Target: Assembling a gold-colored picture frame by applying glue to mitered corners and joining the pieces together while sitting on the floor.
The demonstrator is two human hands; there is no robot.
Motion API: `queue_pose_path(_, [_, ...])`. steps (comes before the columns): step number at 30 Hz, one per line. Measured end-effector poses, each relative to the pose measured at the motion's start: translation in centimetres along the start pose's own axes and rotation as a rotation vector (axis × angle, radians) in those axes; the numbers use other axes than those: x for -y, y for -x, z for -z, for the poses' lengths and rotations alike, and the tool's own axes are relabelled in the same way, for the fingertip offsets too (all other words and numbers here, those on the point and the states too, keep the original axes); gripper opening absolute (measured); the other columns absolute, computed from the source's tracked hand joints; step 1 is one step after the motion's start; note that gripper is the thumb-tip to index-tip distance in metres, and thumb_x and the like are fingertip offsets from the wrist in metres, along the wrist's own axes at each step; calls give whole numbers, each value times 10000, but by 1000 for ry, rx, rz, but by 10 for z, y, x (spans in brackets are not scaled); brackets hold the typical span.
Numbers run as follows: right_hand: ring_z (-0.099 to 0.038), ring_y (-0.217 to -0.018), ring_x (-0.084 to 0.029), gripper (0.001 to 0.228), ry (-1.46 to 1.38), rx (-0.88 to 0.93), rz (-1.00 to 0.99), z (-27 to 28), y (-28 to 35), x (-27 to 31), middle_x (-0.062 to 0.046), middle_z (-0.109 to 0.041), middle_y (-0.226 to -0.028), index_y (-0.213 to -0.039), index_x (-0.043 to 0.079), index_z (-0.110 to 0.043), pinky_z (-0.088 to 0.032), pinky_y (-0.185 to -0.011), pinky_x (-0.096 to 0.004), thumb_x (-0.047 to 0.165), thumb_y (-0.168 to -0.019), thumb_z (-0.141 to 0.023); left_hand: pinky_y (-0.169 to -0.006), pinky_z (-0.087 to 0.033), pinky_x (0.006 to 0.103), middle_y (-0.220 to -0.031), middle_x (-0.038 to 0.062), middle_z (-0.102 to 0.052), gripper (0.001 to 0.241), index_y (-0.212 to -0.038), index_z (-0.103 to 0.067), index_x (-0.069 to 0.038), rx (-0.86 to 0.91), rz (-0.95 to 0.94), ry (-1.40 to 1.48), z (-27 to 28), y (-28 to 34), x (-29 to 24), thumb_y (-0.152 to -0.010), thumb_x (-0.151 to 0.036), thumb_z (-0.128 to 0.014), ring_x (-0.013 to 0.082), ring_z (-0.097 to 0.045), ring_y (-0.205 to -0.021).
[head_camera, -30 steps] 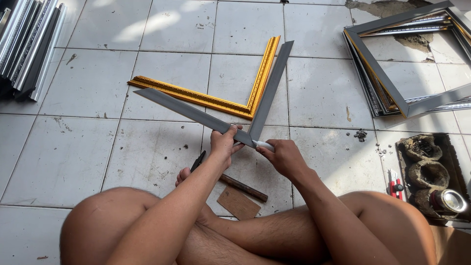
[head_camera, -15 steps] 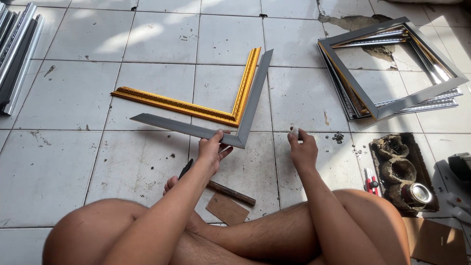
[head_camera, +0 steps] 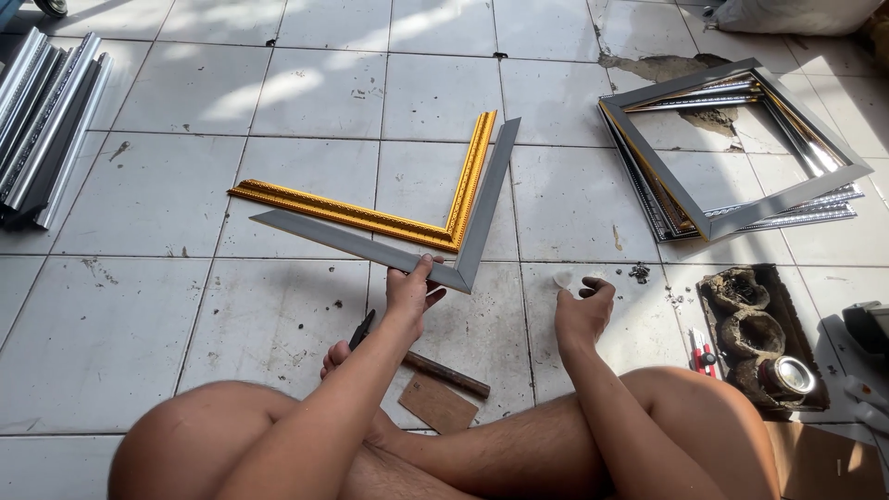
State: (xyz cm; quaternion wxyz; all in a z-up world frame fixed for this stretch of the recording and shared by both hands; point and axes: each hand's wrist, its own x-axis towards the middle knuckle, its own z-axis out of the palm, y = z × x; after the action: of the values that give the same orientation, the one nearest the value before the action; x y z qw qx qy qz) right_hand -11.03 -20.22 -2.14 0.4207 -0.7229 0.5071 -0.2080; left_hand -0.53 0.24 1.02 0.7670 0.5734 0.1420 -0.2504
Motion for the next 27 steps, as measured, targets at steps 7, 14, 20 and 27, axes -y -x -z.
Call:
queue_pose_path(7, [-483,-1061,-390,521,69,488,749,13,81,81,-202,-521,-1105,-1206,66,-461,-407,-889,-505,147,-724,-639,-828,-491,423,-1144,219,-513,458,-1140,-379,4,122,-293,-461,-31,44,-21,-877,-364,-450,347,-535,-1044])
queue_pose_path(14, [-581,-923,-366,294,-131,314,448,-8,52,72,-189,-577,-1077,-1149,92,-444,-513,-721,-484,238,-894,-459,-963,-348,496,-1250,166,-461,473,-1290,-398,-159,439,-570,-674,-45,62,-35,-906,-415,-294,378,-396,-1182])
queue_pose_path(20, [-535,-955,-189,311,-882,360,108,-6,44,87,-106,-514,-1200,-1189,60,-361,-528,-781,-371,157,-907,-452,-966,-336,472,-1268,166,-426,525,-1295,-363,-124,218,-400,-970,-20,12,-17,-898,-458,-284,341,-368,-1216])
queue_pose_path(27, [-563,-936,-200,350,-1115,464,53,-8,28,80,-83,-496,-1238,-1207,103,-365,-531,-801,-403,191,-886,-473,-1006,-153,605,-1374,179,-324,583,-1342,-269,-72,185,-540,-1602,-42,-30,-35,-860,-301,-506,350,-236,-1305])
